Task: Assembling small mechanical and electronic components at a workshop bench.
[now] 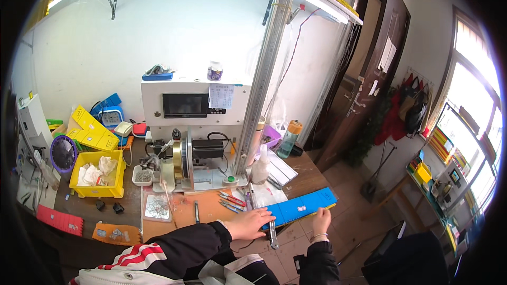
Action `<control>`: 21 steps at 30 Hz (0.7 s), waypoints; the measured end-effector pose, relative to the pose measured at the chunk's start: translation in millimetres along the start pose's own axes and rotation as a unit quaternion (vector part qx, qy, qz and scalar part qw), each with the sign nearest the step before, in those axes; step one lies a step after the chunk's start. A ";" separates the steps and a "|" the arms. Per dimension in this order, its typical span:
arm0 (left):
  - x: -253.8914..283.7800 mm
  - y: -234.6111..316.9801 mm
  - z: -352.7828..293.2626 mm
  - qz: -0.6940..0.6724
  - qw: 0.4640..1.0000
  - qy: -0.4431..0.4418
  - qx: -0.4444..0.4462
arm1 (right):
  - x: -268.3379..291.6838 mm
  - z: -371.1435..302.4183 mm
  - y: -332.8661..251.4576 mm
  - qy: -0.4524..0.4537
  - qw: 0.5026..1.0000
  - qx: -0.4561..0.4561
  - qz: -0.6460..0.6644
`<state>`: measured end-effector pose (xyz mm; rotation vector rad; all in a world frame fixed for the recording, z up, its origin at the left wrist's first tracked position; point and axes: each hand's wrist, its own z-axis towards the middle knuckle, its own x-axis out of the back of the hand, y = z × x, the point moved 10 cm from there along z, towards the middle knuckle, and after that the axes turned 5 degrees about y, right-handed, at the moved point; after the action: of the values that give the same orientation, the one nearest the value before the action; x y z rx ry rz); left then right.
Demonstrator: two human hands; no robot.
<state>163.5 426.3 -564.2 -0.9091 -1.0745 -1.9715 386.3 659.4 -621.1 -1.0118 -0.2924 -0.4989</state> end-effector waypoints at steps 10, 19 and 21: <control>23.8 -10.9 -4.5 0.005 0.998 0.049 0.050 | 229.5 -7.4 -235.1 0.186 0.940 0.241 -0.156; 118.8 86.2 21.2 -0.320 0.939 0.125 -0.029 | 285.3 -47.3 -393.2 -0.022 0.939 0.304 0.161; 142.0 105.3 11.3 -0.384 0.914 0.128 -0.013 | 178.5 -76.3 -431.0 -0.206 0.915 0.346 0.027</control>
<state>181.7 358.6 -401.5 -0.2074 -1.3769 -2.6417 312.2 360.5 -262.5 -0.4131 -0.7577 -0.0971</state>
